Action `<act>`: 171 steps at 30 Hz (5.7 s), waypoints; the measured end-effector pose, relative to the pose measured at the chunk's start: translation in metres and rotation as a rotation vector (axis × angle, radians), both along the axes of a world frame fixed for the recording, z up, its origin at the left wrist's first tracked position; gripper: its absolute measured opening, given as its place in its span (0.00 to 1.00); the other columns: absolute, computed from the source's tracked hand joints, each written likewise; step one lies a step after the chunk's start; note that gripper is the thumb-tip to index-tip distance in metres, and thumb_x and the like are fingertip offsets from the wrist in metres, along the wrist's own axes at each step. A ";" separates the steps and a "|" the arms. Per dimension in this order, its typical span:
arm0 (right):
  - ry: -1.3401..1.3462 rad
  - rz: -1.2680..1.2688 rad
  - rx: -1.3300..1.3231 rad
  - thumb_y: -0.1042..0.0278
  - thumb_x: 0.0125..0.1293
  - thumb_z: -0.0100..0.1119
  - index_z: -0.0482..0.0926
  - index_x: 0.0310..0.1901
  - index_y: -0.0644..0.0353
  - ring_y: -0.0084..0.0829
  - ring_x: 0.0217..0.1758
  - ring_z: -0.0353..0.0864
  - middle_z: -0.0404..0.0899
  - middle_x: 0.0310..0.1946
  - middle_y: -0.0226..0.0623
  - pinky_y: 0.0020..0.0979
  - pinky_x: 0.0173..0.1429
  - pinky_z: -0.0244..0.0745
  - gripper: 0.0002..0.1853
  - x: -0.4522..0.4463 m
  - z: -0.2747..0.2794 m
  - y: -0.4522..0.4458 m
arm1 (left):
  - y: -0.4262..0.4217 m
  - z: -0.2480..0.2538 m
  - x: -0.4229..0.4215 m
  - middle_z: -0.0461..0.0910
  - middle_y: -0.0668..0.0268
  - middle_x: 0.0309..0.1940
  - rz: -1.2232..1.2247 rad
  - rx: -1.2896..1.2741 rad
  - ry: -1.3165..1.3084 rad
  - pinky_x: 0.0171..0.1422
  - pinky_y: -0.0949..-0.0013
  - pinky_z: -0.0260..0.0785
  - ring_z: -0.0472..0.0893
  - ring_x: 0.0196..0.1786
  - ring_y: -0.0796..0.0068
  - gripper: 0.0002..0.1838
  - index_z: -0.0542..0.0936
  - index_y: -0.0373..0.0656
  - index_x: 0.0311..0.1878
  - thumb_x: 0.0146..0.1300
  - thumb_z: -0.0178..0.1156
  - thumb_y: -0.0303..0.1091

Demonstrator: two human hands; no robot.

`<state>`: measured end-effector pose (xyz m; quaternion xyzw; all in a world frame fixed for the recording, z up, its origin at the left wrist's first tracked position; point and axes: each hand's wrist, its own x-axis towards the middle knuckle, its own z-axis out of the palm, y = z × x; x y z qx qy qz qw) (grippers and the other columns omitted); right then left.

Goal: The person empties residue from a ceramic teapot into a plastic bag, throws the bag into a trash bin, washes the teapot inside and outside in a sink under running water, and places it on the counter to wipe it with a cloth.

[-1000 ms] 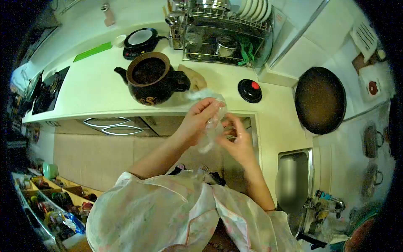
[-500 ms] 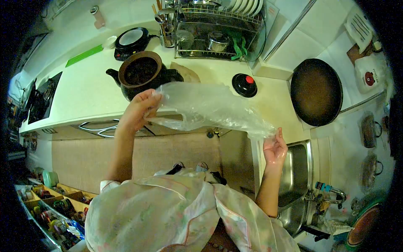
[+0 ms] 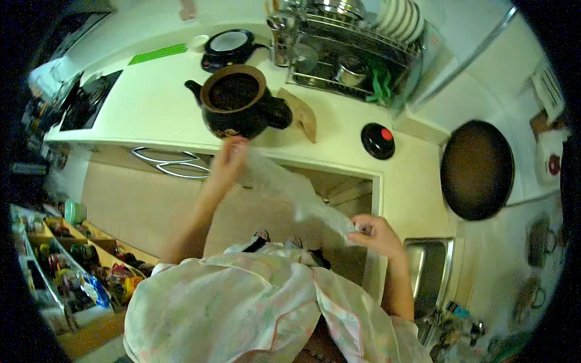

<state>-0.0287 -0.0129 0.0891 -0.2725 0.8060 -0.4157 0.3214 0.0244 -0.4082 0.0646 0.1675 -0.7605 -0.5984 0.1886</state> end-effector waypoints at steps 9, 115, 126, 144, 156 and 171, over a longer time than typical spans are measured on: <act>-0.622 -0.671 -0.585 0.71 0.65 0.58 0.79 0.44 0.55 0.25 0.38 0.79 0.81 0.38 0.30 0.29 0.42 0.76 0.07 -0.011 -0.014 -0.062 | 0.063 0.001 0.060 0.78 0.55 0.34 -0.406 -0.809 -0.265 0.42 0.54 0.72 0.78 0.39 0.55 0.15 0.81 0.39 0.29 0.56 0.65 0.43; 0.741 -0.613 -0.214 0.75 0.62 0.49 0.64 0.62 0.67 0.37 0.59 0.68 0.69 0.56 0.46 0.33 0.65 0.61 0.25 -0.140 -0.131 -0.306 | -0.261 -0.125 -0.113 0.71 0.63 0.57 -0.256 0.306 0.036 0.61 0.69 0.64 0.70 0.57 0.74 0.24 0.65 0.39 0.62 0.65 0.57 0.35; 0.522 -0.799 -0.492 0.78 0.60 0.55 0.71 0.54 0.66 0.27 0.51 0.74 0.77 0.47 0.35 0.27 0.57 0.69 0.18 -0.139 -0.141 -0.324 | -0.255 -0.146 -0.140 0.73 0.67 0.47 0.008 0.382 0.135 0.54 0.71 0.64 0.70 0.47 0.78 0.14 0.71 0.38 0.54 0.72 0.47 0.36; 0.376 -1.435 -0.477 0.65 0.51 0.74 0.80 0.48 0.61 0.24 0.44 0.79 0.82 0.41 0.34 0.27 0.50 0.74 0.23 0.056 0.001 -0.123 | -0.048 -0.080 -0.161 0.74 0.63 0.54 -0.553 0.156 -0.120 0.61 0.68 0.62 0.71 0.55 0.73 0.25 0.71 0.36 0.60 0.71 0.49 0.48; 0.244 -2.020 -0.933 0.68 0.65 0.59 0.78 0.49 0.62 0.18 0.38 0.75 0.81 0.37 0.30 0.25 0.43 0.72 0.13 0.156 -0.016 0.093 | 0.349 0.029 -0.220 0.77 0.62 0.54 -1.235 -0.037 -0.160 0.61 0.68 0.63 0.74 0.57 0.71 0.29 0.75 0.35 0.57 0.68 0.54 0.54; -0.283 -2.040 -1.705 0.53 0.70 0.51 0.73 0.56 0.64 0.34 0.50 0.76 0.79 0.49 0.41 0.35 0.57 0.71 0.22 0.187 -0.083 0.129 | 0.599 0.096 -0.190 0.77 0.59 0.53 -1.881 -0.408 -0.734 0.56 0.67 0.72 0.77 0.53 0.70 0.33 0.71 0.36 0.61 0.61 0.62 0.52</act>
